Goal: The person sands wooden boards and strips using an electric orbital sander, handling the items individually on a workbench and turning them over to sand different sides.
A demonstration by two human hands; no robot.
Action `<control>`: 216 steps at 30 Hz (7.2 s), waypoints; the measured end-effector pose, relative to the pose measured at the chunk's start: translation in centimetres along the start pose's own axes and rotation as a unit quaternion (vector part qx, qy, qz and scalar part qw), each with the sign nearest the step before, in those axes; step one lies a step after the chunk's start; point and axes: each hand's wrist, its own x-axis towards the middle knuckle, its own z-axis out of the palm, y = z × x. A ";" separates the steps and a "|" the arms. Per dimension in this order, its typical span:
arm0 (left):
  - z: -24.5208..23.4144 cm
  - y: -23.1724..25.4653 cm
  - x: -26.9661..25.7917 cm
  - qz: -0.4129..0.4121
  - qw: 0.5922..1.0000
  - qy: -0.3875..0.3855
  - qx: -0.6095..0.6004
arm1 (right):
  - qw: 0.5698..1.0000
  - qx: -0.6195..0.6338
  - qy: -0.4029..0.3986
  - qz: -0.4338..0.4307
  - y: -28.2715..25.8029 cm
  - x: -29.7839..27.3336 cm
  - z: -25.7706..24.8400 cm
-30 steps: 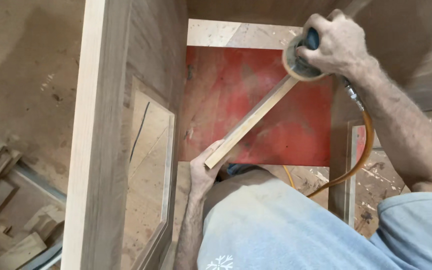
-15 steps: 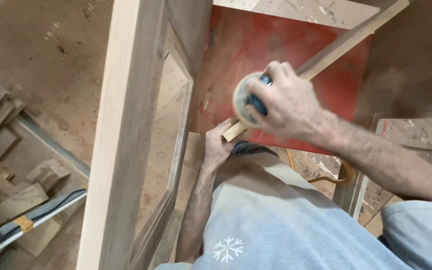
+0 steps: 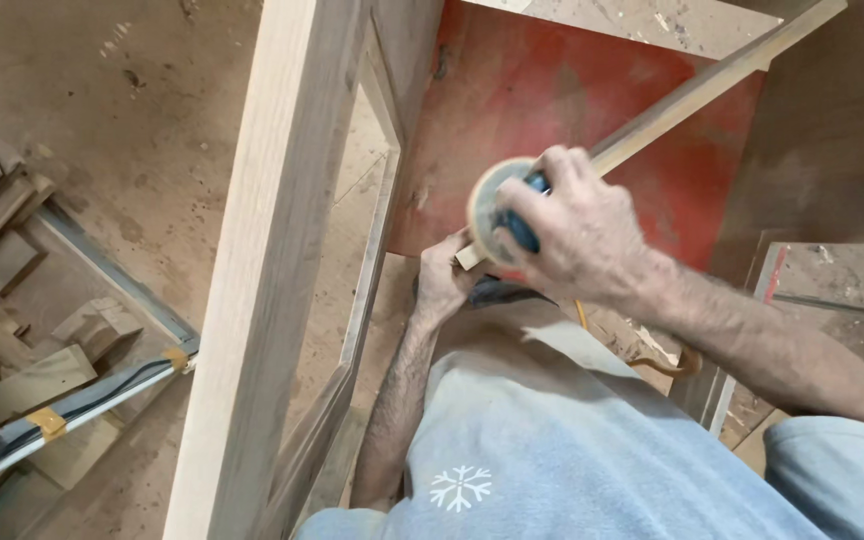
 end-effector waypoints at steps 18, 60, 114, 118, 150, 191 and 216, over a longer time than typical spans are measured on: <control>-0.1 -0.4 -0.1 -0.009 0.998 0.003 0.057 | 0.999 0.014 0.035 0.011 -1.7 0.3 -0.4; 0.5 5.3 0.7 0.004 0.998 0.028 0.051 | 0.996 0.008 0.023 0.086 4.8 0.2 -0.9; 0.5 8.6 2.5 0.157 0.922 -0.052 0.349 | 0.994 -0.024 0.016 0.108 12.4 2.9 -1.9; 0.5 8.2 2.5 0.167 0.924 -0.045 0.340 | 0.992 -0.035 0.014 0.121 14.1 3.1 -2.0; -0.4 6.7 2.5 0.197 0.916 -0.054 0.345 | 0.952 -0.055 0.028 0.299 28.2 3.0 -2.4; 1.1 8.1 1.3 0.184 0.930 -0.038 0.316 | 0.956 -0.018 -0.006 0.294 26.0 3.4 -3.2; -1.7 6.0 -1.9 0.076 0.990 -0.004 0.122 | 0.995 -0.039 0.012 0.091 5.0 1.0 -0.9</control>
